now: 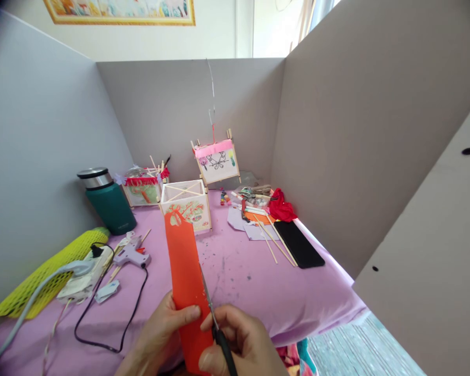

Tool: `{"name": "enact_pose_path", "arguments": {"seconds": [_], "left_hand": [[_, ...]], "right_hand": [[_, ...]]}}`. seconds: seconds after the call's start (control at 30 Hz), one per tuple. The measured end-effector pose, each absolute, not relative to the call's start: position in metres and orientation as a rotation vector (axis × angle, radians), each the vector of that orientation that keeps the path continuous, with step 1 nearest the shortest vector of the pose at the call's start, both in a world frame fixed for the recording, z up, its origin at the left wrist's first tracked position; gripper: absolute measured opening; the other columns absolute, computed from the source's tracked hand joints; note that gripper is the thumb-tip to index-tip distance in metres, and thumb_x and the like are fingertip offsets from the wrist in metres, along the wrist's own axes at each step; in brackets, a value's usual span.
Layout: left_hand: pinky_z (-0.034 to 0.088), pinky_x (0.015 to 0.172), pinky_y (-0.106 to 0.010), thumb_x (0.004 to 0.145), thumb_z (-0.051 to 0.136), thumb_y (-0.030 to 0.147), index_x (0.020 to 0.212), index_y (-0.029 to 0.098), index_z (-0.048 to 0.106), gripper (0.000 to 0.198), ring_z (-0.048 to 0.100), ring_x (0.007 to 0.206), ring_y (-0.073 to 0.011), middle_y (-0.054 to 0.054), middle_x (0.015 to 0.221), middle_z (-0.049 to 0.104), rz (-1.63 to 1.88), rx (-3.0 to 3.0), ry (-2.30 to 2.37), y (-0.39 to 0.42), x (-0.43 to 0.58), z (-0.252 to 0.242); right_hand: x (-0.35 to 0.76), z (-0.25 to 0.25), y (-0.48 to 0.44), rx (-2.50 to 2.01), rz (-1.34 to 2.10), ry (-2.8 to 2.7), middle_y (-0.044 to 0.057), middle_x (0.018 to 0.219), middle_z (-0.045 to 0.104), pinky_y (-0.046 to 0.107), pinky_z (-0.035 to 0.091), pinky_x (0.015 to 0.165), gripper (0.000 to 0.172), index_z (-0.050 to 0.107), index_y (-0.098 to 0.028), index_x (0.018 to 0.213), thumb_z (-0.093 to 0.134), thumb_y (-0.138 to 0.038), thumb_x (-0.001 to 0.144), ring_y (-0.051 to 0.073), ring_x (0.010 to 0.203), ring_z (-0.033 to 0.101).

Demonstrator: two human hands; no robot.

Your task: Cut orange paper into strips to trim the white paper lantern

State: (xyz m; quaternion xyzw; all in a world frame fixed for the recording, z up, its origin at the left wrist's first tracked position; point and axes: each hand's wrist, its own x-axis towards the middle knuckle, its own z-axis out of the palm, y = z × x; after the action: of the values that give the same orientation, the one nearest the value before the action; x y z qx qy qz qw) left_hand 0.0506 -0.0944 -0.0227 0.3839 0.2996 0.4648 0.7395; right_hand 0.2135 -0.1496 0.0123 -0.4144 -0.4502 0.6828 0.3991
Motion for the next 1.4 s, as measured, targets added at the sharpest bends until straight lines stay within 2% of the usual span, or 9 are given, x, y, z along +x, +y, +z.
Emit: {"name": "enact_pose_path", "arguments": {"seconds": [0.17,0.27,0.4,0.53,0.63,0.73,0.87,1.07,1.4], "left_hand": [[0.052,0.075,-0.032,0.068,0.078,0.032,0.108,0.016,0.063,0.046,0.064,0.088,-0.0233,-0.011,0.1,0.069,1.073,1.056,0.741,-0.081,0.032,-0.016],[0.052,0.083,-0.036,0.071,0.075,0.033,0.128,0.024,0.047,0.064,0.057,0.11,-0.0265,-0.013,0.13,0.055,1.323,1.179,0.997,-0.068,0.016,-0.004],[0.038,0.103,-0.048,0.07,0.076,0.032,0.136,0.028,0.038,0.076,0.044,0.126,-0.0287,-0.011,0.145,0.038,1.669,1.681,1.3,-0.058,-0.002,0.03],[0.025,0.111,-0.053,0.073,0.074,0.027,0.128,0.029,0.052,0.059,0.028,0.137,-0.0307,-0.006,0.139,0.049,1.48,2.527,1.143,-0.055,-0.011,0.081],[0.033,0.107,-0.048,0.079,0.068,0.025,0.115,0.027,0.063,0.037,0.042,0.128,-0.029,-0.007,0.121,0.064,1.098,2.75,0.874,-0.049,-0.011,0.109],[0.047,0.091,-0.038,0.082,0.063,0.022,0.1,0.023,0.071,0.019,0.06,0.1,-0.0233,-0.007,0.099,0.07,0.844,2.719,0.76,-0.043,-0.009,0.121],[0.05,0.068,-0.027,0.084,0.06,0.021,0.087,0.021,0.073,0.013,0.063,0.076,-0.017,-0.006,0.083,0.069,0.711,2.565,0.741,-0.038,-0.007,0.122],[0.05,0.065,-0.026,0.083,0.062,0.023,0.08,0.02,0.072,0.011,0.063,0.071,-0.0165,-0.005,0.075,0.069,0.729,2.481,0.708,-0.037,-0.008,0.117],[0.05,0.063,-0.023,0.082,0.062,0.018,0.079,0.02,0.073,0.011,0.064,0.067,-0.0153,-0.004,0.073,0.069,0.762,2.446,0.707,-0.041,-0.013,0.117]], "right_hand": [[0.221,0.013,-0.141,-1.214,1.541,-1.336,-0.008,0.055,0.041,0.018,0.024,0.042,0.031,0.06,-0.019,0.093,0.069,-0.031,0.066,0.005,0.046,0.033],[0.226,0.013,-0.14,-1.307,1.387,-1.434,-0.007,0.055,0.038,0.019,0.023,0.043,0.027,0.063,-0.019,0.091,0.069,-0.031,0.067,0.007,0.048,0.032],[0.232,0.016,-0.142,-1.352,1.32,-1.604,-0.007,0.055,0.037,0.02,0.024,0.046,0.022,0.063,-0.02,0.087,0.07,-0.025,0.066,0.008,0.052,0.032],[0.24,0.021,-0.141,-1.392,1.194,-1.81,-0.008,0.059,0.04,0.019,0.026,0.05,0.02,0.063,-0.022,0.084,0.071,-0.021,0.066,0.008,0.056,0.034],[0.245,0.028,-0.14,-1.383,1.134,-1.888,-0.008,0.06,0.043,0.018,0.028,0.051,0.019,0.063,-0.023,0.082,0.072,-0.02,0.066,0.008,0.057,0.036],[0.249,0.035,-0.138,-1.383,1.123,-1.94,-0.007,0.059,0.048,0.018,0.029,0.05,0.017,0.064,-0.024,0.081,0.072,-0.021,0.067,0.008,0.055,0.039],[0.254,0.042,-0.135,-1.373,1.057,-2.002,-0.007,0.058,0.054,0.018,0.03,0.05,0.018,0.067,-0.024,0.08,0.076,-0.023,0.064,0.009,0.054,0.043],[0.258,0.056,-0.131,-1.32,0.971,-2.127,-0.007,0.06,0.059,0.02,0.032,0.052,0.009,0.062,-0.023,0.075,0.069,-0.02,0.07,0.009,0.053,0.049],[0.267,0.067,-0.124,-1.273,0.537,-2.409,-0.006,0.068,0.063,0.022,0.029,0.055,0.015,0.063,-0.024,0.082,0.073,-0.025,0.07,0.01,0.056,0.047]]}}
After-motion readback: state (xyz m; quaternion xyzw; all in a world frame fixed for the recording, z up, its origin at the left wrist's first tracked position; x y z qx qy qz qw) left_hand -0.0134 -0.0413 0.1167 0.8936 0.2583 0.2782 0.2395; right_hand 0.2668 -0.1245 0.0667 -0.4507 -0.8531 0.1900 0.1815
